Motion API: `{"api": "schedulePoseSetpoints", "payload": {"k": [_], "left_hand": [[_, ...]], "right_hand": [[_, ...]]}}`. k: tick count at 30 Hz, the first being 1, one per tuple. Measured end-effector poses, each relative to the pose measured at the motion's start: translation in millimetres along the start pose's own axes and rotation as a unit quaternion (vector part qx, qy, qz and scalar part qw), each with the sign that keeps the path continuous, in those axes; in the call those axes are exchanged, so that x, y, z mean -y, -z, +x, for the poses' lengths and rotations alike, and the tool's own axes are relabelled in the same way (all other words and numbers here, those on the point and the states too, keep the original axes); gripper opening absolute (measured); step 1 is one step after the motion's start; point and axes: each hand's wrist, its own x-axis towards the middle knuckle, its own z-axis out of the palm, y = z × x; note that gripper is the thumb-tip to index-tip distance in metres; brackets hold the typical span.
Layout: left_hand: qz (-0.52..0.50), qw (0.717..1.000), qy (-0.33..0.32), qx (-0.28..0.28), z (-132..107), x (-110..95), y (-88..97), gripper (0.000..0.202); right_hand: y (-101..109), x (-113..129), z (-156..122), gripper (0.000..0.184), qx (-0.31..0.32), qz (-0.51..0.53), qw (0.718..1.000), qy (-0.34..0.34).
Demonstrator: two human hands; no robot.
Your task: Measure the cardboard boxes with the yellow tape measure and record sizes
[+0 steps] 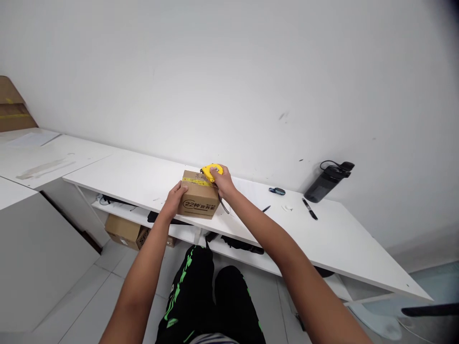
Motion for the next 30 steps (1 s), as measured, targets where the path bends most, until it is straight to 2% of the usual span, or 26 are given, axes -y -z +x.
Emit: {"api": "schedulePoseSetpoints", "payload": {"k": [2, 4, 8, 15, 19, 22, 24, 30], "left_hand": [[-0.025, 0.999, 0.021, 0.007, 4.6, -0.3, 4.3, 0.059], [-0.044, 0.999, 0.022, -0.005, 6.0, 2.2, 4.4, 0.06], [-0.048, 0.999, 0.014, 0.005, 5.0, 9.9, 1.5, 0.06], [-0.015, 1.0, 0.02, -0.011, 6.2, 15.4, 6.0, 0.074], [0.014, 1.0, 0.006, -0.006, 6.2, 12.0, 3.6, 0.063], [0.053, 0.997, -0.021, -0.042, 5.9, 10.8, -1.8, 0.055], [0.073, 0.994, -0.038, -0.066, 5.9, 11.6, -5.5, 0.052], [0.121, 0.984, -0.08, -0.107, 6.1, 16.1, -8.4, 0.046]], "right_hand": [[-4.1, 0.1, 4.7, 0.053, 0.019, -0.089, 0.991, 0.1], [-10.0, -1.8, 7.6, 0.051, 0.079, -0.169, 0.966, 0.179], [-24.4, -5.1, 9.5, 0.046, 0.202, -0.249, 0.913, 0.254], [-39.9, 4.8, 11.1, 0.039, 0.276, -0.337, 0.846, 0.306], [-36.2, 18.1, 12.9, 0.038, 0.316, -0.378, 0.813, 0.312], [-21.3, 26.7, 11.3, 0.039, 0.325, -0.398, 0.807, 0.292], [-1.6, 29.8, 8.5, 0.04, 0.319, -0.41, 0.808, 0.277], [88.5, 27.5, -4.6, 0.039, 0.262, -0.43, 0.821, 0.27]]}}
